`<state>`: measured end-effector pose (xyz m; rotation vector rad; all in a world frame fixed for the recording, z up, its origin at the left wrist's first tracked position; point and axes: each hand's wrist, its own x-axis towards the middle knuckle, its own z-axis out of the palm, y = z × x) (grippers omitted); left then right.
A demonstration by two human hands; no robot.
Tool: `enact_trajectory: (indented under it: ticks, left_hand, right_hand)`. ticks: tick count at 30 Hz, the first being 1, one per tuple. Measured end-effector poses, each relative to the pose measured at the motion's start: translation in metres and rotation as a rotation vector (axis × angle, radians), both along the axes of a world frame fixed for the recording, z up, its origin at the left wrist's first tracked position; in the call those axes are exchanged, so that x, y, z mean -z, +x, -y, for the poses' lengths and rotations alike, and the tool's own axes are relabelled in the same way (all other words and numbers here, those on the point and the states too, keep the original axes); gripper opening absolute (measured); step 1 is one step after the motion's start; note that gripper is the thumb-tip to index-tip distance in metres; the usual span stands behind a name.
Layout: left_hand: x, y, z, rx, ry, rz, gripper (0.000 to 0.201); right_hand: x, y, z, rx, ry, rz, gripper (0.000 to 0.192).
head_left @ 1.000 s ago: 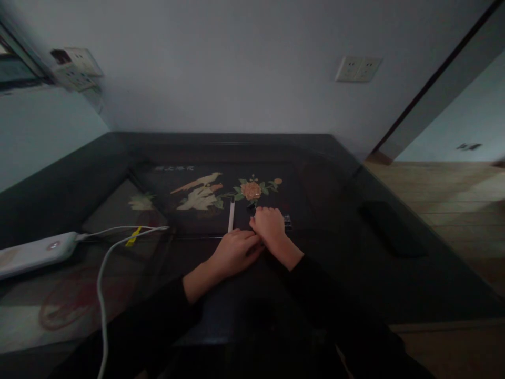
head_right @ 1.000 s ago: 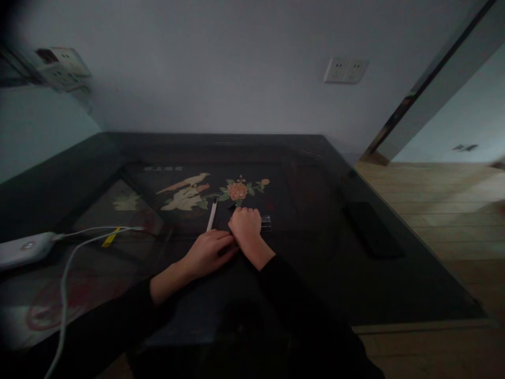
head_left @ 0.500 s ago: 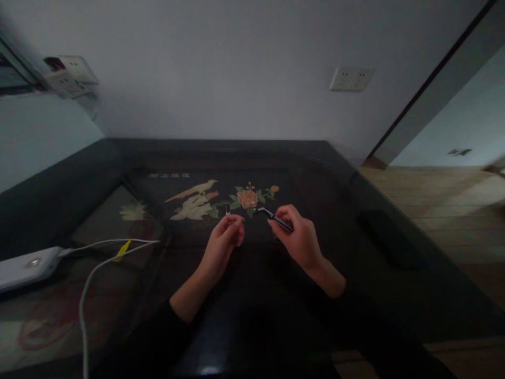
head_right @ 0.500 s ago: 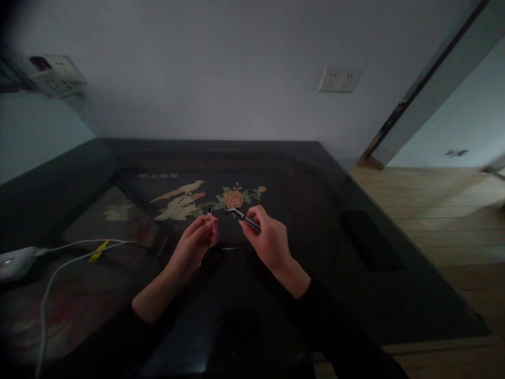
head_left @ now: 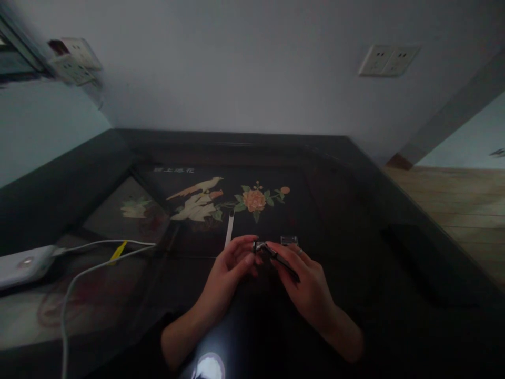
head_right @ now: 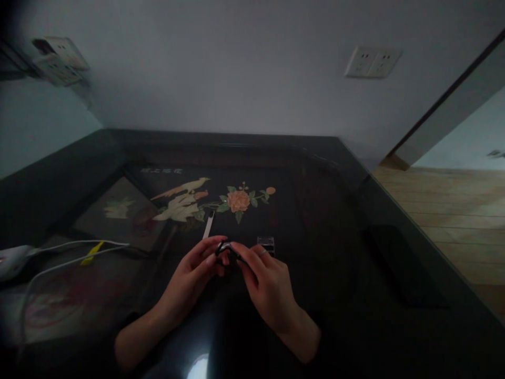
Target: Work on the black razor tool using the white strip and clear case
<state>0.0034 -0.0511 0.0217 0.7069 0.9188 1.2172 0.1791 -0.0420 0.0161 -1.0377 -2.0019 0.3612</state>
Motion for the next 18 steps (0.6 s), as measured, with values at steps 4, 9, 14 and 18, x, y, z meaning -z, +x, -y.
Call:
enact_trajectory:
  ticks: [4,9,14,18]
  left_hand:
    - [-0.003,-0.001,-0.001,0.003,-0.083,0.042,0.044]
    - [0.002,-0.005,-0.003,0.027,-0.06,-0.013,0.044]
    - [0.009,-0.011,-0.01,0.052,0.017,-0.037,0.041]
    - [0.006,-0.014,-0.013,0.092,0.053,-0.043,0.04]
  right_hand:
    - [0.001,0.0,0.0,-0.021,0.001,-0.014,0.037]
    - [-0.001,0.0,0.002,-0.035,-0.021,-0.04,0.039]
    - [-0.003,-0.001,0.001,-0.102,-0.056,-0.09,0.042]
    - [-0.004,-0.001,0.0,-0.125,-0.07,-0.133,0.042]
